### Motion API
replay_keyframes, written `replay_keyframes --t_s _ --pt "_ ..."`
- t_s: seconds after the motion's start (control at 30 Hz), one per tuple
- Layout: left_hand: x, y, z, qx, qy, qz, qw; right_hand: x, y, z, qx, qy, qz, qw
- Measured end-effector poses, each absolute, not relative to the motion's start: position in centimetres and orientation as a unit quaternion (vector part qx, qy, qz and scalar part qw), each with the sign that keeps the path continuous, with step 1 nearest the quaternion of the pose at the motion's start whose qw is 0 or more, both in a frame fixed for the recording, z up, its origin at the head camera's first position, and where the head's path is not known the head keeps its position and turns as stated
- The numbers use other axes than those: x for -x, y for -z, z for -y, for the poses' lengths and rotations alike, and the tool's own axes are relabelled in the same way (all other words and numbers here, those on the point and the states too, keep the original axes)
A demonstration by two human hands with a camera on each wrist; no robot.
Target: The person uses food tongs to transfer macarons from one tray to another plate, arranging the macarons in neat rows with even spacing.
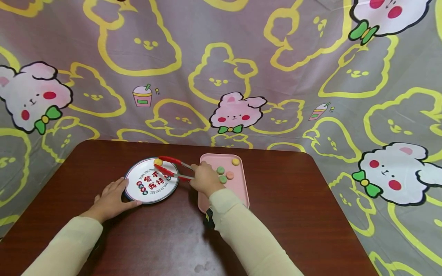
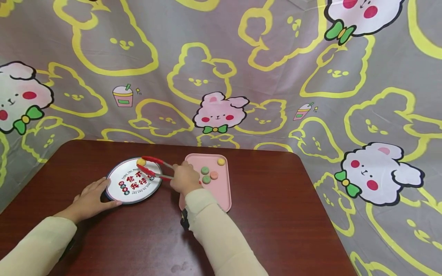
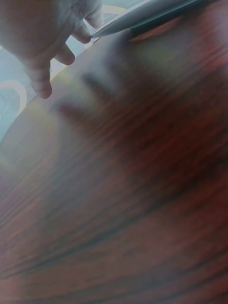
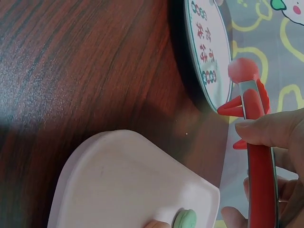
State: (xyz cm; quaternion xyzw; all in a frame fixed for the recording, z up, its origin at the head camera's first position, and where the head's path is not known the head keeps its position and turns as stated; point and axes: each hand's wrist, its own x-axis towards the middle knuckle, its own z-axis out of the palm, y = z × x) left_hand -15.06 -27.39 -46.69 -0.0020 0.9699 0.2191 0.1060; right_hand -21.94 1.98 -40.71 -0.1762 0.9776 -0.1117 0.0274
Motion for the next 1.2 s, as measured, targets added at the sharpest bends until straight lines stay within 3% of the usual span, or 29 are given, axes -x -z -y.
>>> replay_keyframes --t_s 1.2 --pt "14.9 46.1 27.2 0.009 -0.217 -0.97 0.113 21.5 41.3 -0.7 0.156 0.095 -0.982 0.042"
